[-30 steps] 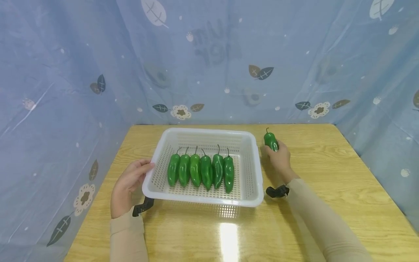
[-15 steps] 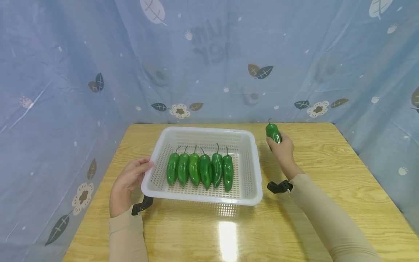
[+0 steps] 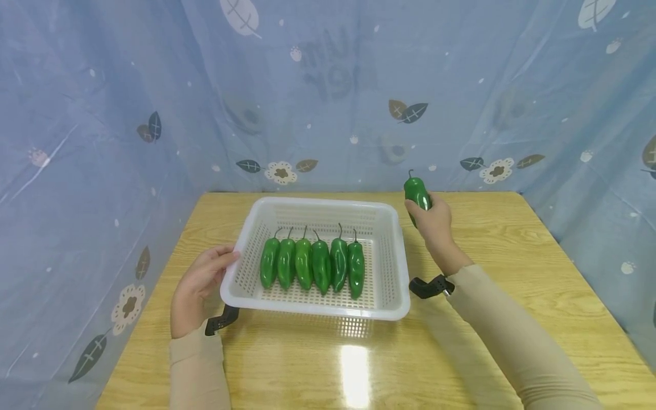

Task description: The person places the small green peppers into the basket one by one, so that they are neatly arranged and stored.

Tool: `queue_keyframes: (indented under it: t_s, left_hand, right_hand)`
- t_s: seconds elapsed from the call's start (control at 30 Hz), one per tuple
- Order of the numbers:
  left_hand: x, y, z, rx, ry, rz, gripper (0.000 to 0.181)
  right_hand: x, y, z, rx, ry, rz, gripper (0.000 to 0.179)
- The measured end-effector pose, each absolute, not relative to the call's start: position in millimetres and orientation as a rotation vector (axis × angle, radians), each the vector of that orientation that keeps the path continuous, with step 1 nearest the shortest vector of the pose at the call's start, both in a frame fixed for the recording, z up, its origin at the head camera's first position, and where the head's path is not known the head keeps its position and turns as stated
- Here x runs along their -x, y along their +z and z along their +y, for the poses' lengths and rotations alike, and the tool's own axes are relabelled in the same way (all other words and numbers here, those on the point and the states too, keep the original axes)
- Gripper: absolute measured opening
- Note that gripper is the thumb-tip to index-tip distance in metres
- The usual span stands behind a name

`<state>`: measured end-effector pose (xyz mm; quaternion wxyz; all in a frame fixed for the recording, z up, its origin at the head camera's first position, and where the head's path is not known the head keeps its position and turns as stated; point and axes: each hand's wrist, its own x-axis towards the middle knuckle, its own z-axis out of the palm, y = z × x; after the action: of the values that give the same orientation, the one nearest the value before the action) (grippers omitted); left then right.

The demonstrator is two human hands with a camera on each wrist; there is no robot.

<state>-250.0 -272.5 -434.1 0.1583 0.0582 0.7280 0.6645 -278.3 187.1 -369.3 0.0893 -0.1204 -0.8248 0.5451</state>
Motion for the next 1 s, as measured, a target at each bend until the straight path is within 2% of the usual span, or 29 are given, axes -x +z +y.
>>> queue_keyframes:
  t_s: [0.4, 1.0]
  left_hand:
    - [251, -434, -273, -0.180, 1.894, 2.089, 0.051]
    - [251, -435, -273, -0.188, 1.888, 2.088, 0.050]
  right_hand:
    - [275, -355, 147, 0.337, 1.732, -2.550, 0.062]
    - [275, -380, 113, 0.338, 1.631, -2.746, 0.067]
